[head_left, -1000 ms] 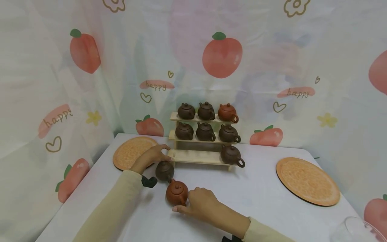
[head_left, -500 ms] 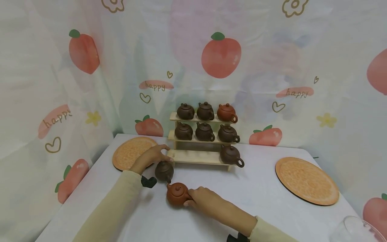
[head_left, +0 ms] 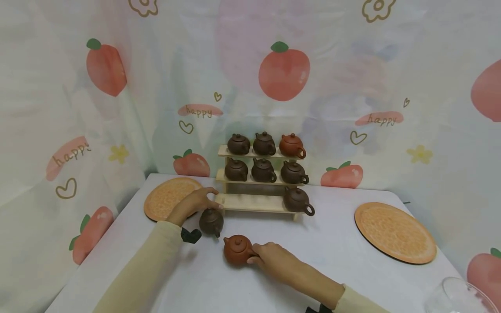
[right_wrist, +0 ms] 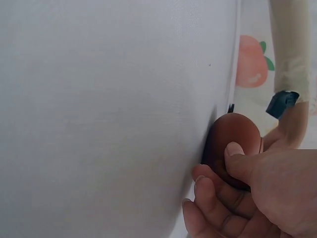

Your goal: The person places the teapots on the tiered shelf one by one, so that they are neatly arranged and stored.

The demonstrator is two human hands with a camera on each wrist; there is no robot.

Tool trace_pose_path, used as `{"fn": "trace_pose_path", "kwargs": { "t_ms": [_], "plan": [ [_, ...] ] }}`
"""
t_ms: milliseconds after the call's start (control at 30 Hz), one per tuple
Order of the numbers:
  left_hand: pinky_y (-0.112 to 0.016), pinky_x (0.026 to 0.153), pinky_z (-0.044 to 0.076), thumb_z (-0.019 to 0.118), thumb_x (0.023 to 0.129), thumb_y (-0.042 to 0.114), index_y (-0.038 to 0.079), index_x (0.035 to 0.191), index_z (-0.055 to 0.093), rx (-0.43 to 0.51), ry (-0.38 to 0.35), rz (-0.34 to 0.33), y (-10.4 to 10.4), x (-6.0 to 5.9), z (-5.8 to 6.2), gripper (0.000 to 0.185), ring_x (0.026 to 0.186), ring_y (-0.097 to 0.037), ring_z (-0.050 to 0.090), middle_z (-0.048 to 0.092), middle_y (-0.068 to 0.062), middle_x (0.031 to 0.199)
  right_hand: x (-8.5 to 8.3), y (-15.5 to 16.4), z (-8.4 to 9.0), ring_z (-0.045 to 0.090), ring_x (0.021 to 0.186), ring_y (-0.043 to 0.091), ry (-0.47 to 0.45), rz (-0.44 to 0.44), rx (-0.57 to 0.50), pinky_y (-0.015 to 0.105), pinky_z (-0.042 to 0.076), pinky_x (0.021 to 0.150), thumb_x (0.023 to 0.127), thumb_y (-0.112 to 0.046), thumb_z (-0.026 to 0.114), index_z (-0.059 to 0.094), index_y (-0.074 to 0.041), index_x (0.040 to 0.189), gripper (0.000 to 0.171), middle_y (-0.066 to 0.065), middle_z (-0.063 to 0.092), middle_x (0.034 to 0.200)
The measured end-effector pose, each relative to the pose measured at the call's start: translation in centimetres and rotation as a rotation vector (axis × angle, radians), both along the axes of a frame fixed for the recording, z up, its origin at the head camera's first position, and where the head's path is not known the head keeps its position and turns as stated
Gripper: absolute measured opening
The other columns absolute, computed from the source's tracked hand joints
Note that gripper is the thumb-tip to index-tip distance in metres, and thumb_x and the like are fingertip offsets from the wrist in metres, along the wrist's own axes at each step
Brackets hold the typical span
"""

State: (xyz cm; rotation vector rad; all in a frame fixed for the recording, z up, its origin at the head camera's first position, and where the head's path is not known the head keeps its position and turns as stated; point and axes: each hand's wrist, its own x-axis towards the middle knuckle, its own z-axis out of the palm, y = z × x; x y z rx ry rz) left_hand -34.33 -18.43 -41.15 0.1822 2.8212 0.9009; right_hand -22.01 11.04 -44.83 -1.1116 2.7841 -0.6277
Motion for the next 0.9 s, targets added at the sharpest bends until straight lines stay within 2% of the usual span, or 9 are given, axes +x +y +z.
{"fn": "trace_pose_path", "kwargs": {
  "t_ms": [267,500,700,900],
  "plan": [
    [-0.056,0.112,0.042,0.084,0.091,0.038,0.012,0.143,0.062,0.009,-0.006,0.006,-0.1,0.1,0.0,0.062,0.137,-0.041,0.054,0.055,-0.024,0.151,-0.8,1.7,0.2,0.045,0.066,0.004,-0.033,-0.020,-0.052,0.025,0.042,0.062,0.102,-0.031,0.069,0.060,-0.017,0.084,0.025,-0.013,0.047,0.068],
    [-0.058,0.115,0.040,0.083,0.093,0.039,0.012,0.144,0.061,0.004,-0.008,-0.011,0.0,0.2,0.2,0.062,0.141,-0.042,0.051,0.054,-0.024,0.153,-1.8,3.6,0.2,0.046,0.067,0.004,0.022,-0.037,-0.079,0.025,0.042,0.064,0.103,-0.025,0.069,0.060,-0.017,0.084,0.022,-0.014,0.048,0.070],
    [-0.058,0.115,0.040,0.083,0.092,0.040,0.013,0.145,0.061,0.004,-0.017,-0.006,-0.1,0.0,0.0,0.063,0.140,-0.042,0.051,0.055,-0.024,0.152,-2.3,5.1,0.1,0.045,0.065,0.005,0.047,-0.091,-0.084,0.025,0.041,0.062,0.103,-0.024,0.070,0.059,-0.018,0.082,0.024,-0.013,0.045,0.068],
    [-0.058,0.114,0.041,0.084,0.091,0.040,0.014,0.144,0.061,0.002,-0.022,0.010,-0.1,-0.1,-0.1,0.064,0.139,-0.041,0.052,0.055,-0.023,0.152,-2.8,5.9,1.1,0.044,0.064,0.003,0.068,-0.127,-0.125,0.023,0.040,0.058,0.103,-0.021,0.070,0.060,-0.015,0.083,0.023,-0.012,0.046,0.067]
  ]
}}
